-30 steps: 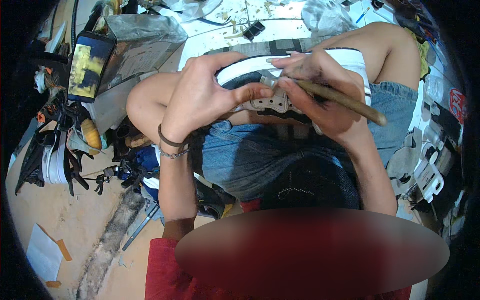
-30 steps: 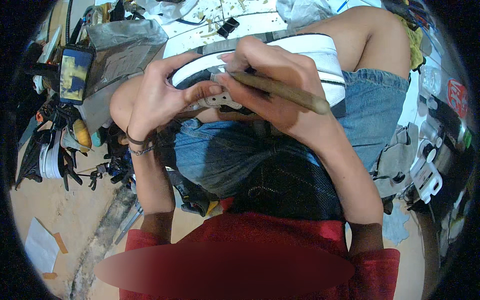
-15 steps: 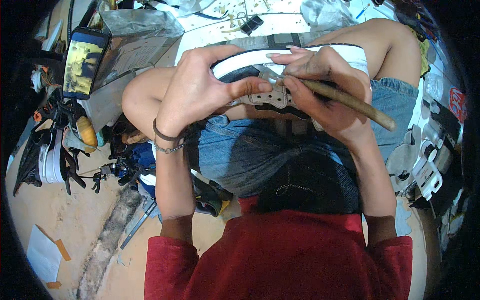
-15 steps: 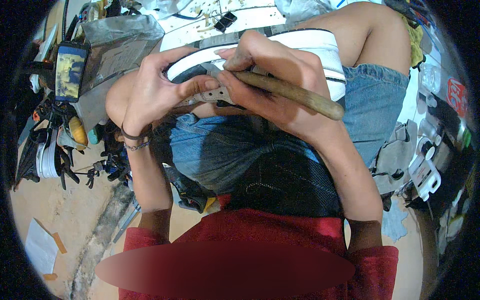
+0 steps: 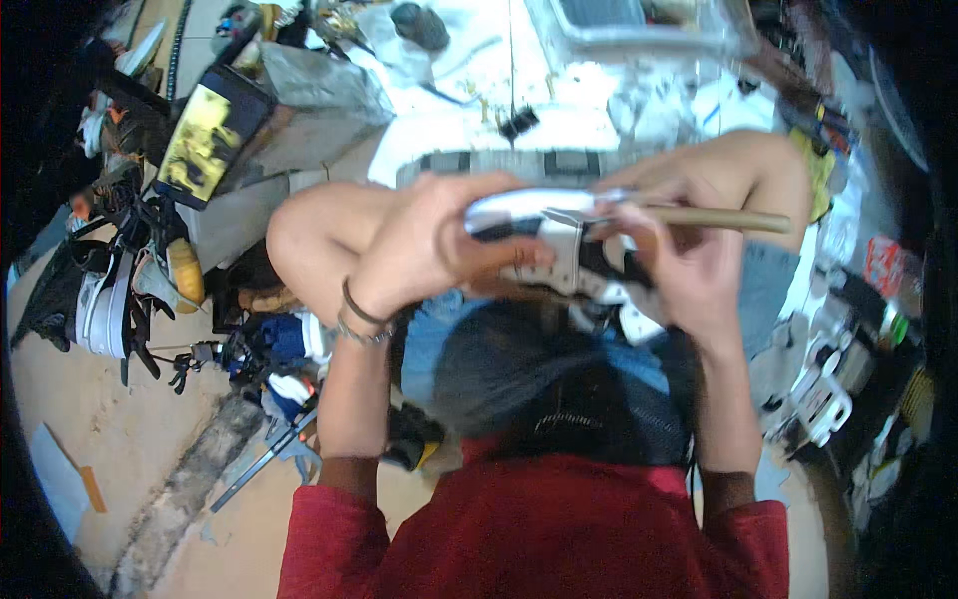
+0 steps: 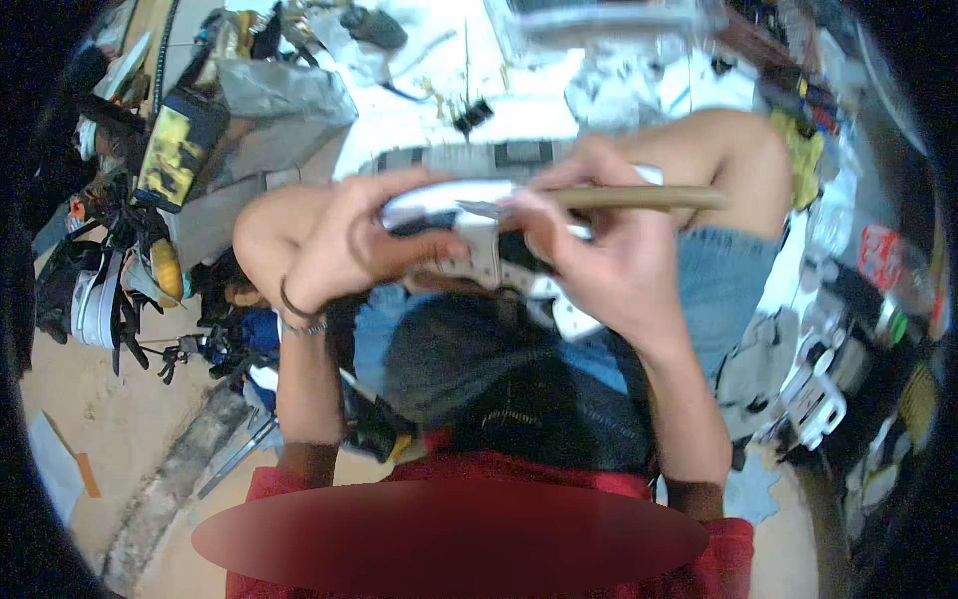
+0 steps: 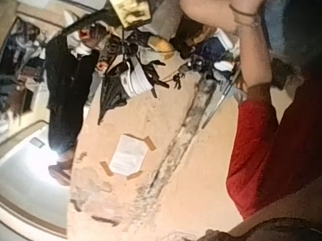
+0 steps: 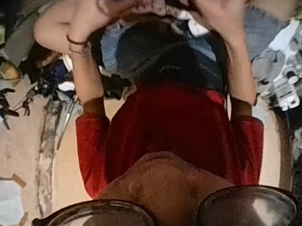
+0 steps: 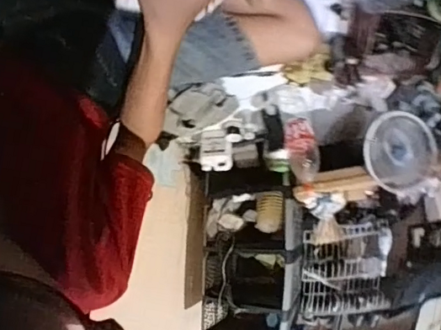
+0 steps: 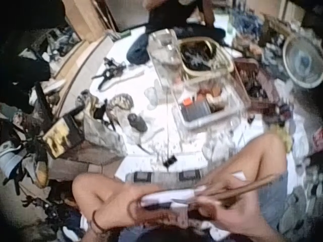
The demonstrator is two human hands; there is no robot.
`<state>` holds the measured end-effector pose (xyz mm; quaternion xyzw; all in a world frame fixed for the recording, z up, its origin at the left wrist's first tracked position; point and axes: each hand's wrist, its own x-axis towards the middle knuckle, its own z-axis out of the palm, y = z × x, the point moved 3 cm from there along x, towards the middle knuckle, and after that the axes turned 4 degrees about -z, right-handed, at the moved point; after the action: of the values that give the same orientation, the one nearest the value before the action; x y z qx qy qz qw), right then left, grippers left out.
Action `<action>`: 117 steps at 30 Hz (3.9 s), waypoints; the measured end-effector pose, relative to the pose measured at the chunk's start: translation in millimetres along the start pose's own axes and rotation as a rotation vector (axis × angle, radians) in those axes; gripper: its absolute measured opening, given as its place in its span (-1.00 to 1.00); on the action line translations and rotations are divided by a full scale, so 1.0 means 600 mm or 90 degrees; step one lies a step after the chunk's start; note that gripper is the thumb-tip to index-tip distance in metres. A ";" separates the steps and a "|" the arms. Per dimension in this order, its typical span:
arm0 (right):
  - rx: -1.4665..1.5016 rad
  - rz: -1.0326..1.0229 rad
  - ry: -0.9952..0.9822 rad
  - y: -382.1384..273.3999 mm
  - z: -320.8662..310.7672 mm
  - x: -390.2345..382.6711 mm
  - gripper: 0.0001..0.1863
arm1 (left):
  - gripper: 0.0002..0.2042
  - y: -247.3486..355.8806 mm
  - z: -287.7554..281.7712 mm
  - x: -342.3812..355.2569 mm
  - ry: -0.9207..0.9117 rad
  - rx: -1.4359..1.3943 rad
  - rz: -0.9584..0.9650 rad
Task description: Apply glue and press down the edges of a shoe sole during a repair process.
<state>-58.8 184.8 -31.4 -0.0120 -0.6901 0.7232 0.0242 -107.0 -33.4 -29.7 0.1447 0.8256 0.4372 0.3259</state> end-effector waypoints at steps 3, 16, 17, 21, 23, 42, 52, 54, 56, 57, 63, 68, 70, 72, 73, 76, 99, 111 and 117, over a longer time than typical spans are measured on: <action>-0.077 -0.005 0.104 -0.039 -0.063 0.057 -0.88 | -0.57 -0.011 -0.006 0.001 0.072 0.000 0.136; -0.594 -0.350 -0.186 0.058 0.139 0.516 -0.74 | -0.39 -0.035 -0.017 0.022 -0.093 0.021 0.016; -0.622 -0.332 -0.205 0.073 0.153 0.534 -0.73 | -0.39 -0.035 -0.023 0.022 -0.089 0.017 0.013; -0.615 -0.361 -0.236 0.126 0.175 0.564 -0.73 | -0.40 -0.040 -0.023 0.028 -0.094 0.026 0.032; -0.623 -0.382 -0.240 0.158 0.179 0.578 -0.73 | -0.40 -0.031 -0.030 0.031 -0.088 0.058 0.060; -0.028 -0.143 -0.080 -0.086 0.091 0.457 -0.70 | -0.41 -0.041 -0.015 0.010 -0.020 0.084 0.010; -0.167 -0.269 -0.029 -0.049 0.111 0.471 -0.72 | -0.41 -0.038 -0.019 0.009 -0.042 0.088 -0.023; -0.341 -0.354 -0.018 0.002 0.132 0.498 -0.68 | -0.41 -0.040 -0.017 0.010 -0.035 0.095 -0.011; -0.490 -0.415 -0.038 0.063 0.146 0.530 -0.65 | -0.42 -0.036 -0.022 0.010 -0.014 0.123 0.007; -0.531 -0.430 -0.058 0.088 0.152 0.542 -0.64 | -0.42 -0.034 -0.024 0.010 0.008 0.149 0.027; -0.617 -0.310 -0.132 0.180 0.184 0.571 -0.69 | -0.43 -0.042 -0.021 0.014 0.032 0.081 0.078; -0.599 -0.394 -0.158 0.183 0.187 0.581 -0.72 | -0.44 -0.039 -0.028 0.021 0.011 0.038 0.073; -0.618 -0.373 -0.178 0.187 0.180 0.586 -0.72 | -0.44 -0.038 -0.025 0.020 0.002 0.035 0.070; -0.637 -0.356 -0.197 0.173 0.176 0.586 -0.72 | -0.45 -0.046 -0.018 0.020 0.019 0.007 0.085; -0.641 -0.359 -0.141 0.157 0.161 0.586 -0.70 | -0.45 -0.046 -0.017 0.021 0.020 0.007 0.089; -0.533 -0.352 -0.055 0.071 0.156 0.555 -0.65 | -0.45 -0.047 -0.021 0.012 0.058 0.068 0.097; -0.683 -0.328 -0.210 0.168 0.181 0.562 -0.71 | -0.40 -0.040 -0.023 0.013 0.030 0.146 0.047; -0.626 -0.366 -0.128 0.107 0.160 0.542 -0.63 | -0.41 -0.040 -0.022 0.009 -0.019 0.079 0.003; -0.745 -0.402 -0.177 0.079 0.164 0.546 -0.63 | -0.45 -0.033 -0.032 0.016 -0.064 0.062 -0.023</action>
<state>-391.6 101.4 -68.8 0.2723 -0.9348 0.1837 0.1350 -126.0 -51.5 -42.1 0.1674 0.8309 0.3830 0.3673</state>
